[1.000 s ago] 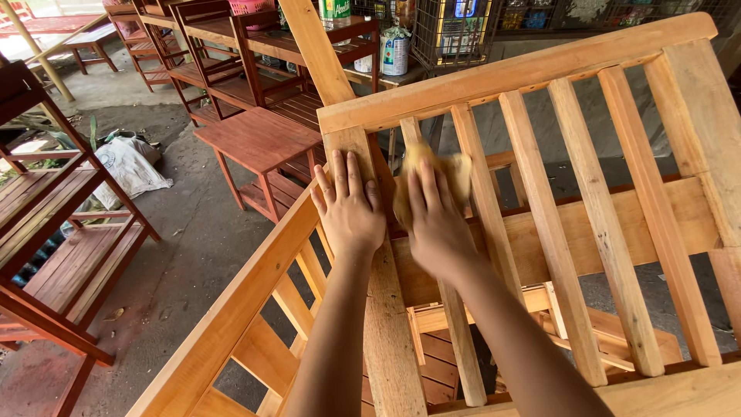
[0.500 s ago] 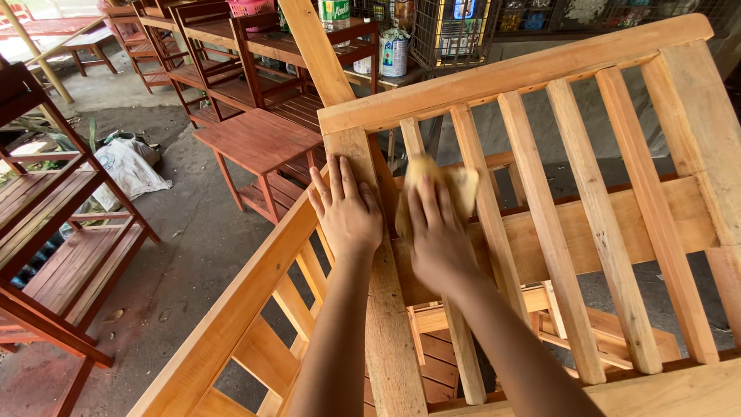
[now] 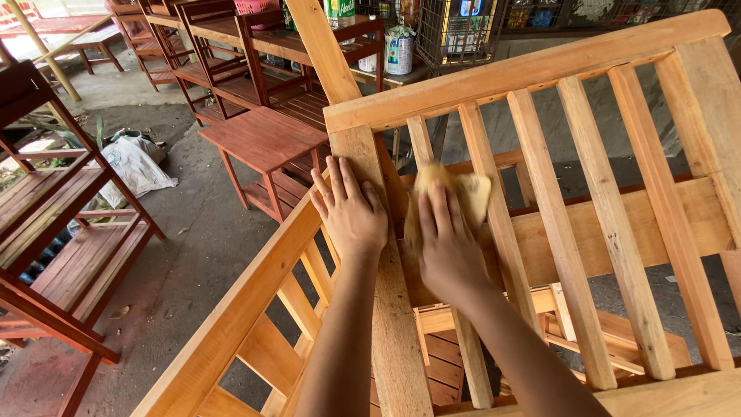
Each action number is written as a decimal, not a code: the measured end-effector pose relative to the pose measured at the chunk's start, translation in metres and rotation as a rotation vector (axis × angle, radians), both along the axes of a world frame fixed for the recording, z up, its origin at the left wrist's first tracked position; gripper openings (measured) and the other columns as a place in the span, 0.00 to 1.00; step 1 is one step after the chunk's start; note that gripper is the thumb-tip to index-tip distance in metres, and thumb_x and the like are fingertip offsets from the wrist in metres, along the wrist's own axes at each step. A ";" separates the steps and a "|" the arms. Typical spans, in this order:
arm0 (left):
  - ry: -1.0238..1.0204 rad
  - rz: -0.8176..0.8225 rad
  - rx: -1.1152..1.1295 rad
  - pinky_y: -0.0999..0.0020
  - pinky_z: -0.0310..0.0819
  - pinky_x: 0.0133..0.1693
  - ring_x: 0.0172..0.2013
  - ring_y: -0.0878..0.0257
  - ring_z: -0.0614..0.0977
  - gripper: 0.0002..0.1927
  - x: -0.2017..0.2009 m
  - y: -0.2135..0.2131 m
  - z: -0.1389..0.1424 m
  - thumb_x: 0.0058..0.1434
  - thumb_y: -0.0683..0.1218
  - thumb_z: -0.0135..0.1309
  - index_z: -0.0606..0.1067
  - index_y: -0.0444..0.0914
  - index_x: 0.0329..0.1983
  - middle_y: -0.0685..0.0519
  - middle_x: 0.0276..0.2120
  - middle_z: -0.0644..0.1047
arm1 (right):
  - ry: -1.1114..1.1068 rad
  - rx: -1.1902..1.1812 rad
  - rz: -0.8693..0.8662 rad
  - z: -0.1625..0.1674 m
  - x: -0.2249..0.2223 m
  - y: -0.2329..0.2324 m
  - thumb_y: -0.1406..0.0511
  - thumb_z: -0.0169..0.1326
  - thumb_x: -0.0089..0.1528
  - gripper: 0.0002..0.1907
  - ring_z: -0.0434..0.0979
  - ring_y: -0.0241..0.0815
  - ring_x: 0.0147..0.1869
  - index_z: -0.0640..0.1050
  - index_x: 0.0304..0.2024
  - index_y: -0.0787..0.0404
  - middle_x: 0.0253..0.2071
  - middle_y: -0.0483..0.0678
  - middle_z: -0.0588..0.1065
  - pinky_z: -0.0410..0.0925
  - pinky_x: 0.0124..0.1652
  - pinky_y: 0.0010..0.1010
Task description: The person sands a wooden chair frame with a sheet of sandpaper, rubbing the slats, rails and edges by hand. They steady the frame with one hand while sanding different sections, moving around the frame to cover the top rails and side slats.
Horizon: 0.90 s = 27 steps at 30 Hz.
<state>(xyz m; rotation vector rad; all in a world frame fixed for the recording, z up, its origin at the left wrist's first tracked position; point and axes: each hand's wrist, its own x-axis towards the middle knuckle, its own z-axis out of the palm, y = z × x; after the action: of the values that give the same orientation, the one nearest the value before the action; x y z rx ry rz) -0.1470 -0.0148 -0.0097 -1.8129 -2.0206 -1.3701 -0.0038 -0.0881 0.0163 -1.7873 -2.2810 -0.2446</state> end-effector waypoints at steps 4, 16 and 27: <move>-0.006 -0.002 0.004 0.47 0.30 0.72 0.76 0.45 0.42 0.32 0.001 0.000 0.002 0.72 0.54 0.32 0.54 0.36 0.76 0.48 0.77 0.50 | -0.214 -0.011 -0.039 0.007 -0.008 0.009 0.66 0.46 0.62 0.41 0.26 0.62 0.81 0.46 0.74 0.70 0.77 0.62 0.28 0.35 0.74 0.47; -0.007 0.003 -0.009 0.46 0.30 0.72 0.76 0.45 0.40 0.33 0.001 0.000 0.001 0.72 0.55 0.32 0.52 0.37 0.77 0.49 0.78 0.48 | -0.066 0.208 0.111 -0.020 0.008 0.003 0.58 0.45 0.66 0.37 0.30 0.59 0.81 0.53 0.72 0.70 0.79 0.54 0.35 0.41 0.73 0.47; 0.005 0.011 -0.045 0.44 0.31 0.71 0.76 0.43 0.41 0.34 -0.001 -0.001 0.002 0.71 0.57 0.31 0.50 0.38 0.78 0.50 0.78 0.48 | -0.132 0.166 0.026 -0.006 0.000 0.039 0.63 0.46 0.64 0.39 0.30 0.62 0.80 0.50 0.74 0.68 0.79 0.56 0.34 0.41 0.72 0.52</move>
<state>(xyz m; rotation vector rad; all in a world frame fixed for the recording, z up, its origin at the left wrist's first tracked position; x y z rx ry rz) -0.1476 -0.0161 -0.0075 -1.8190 -2.0712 -1.3264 -0.0033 -0.0491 0.0106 -1.7035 -2.2931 -0.5458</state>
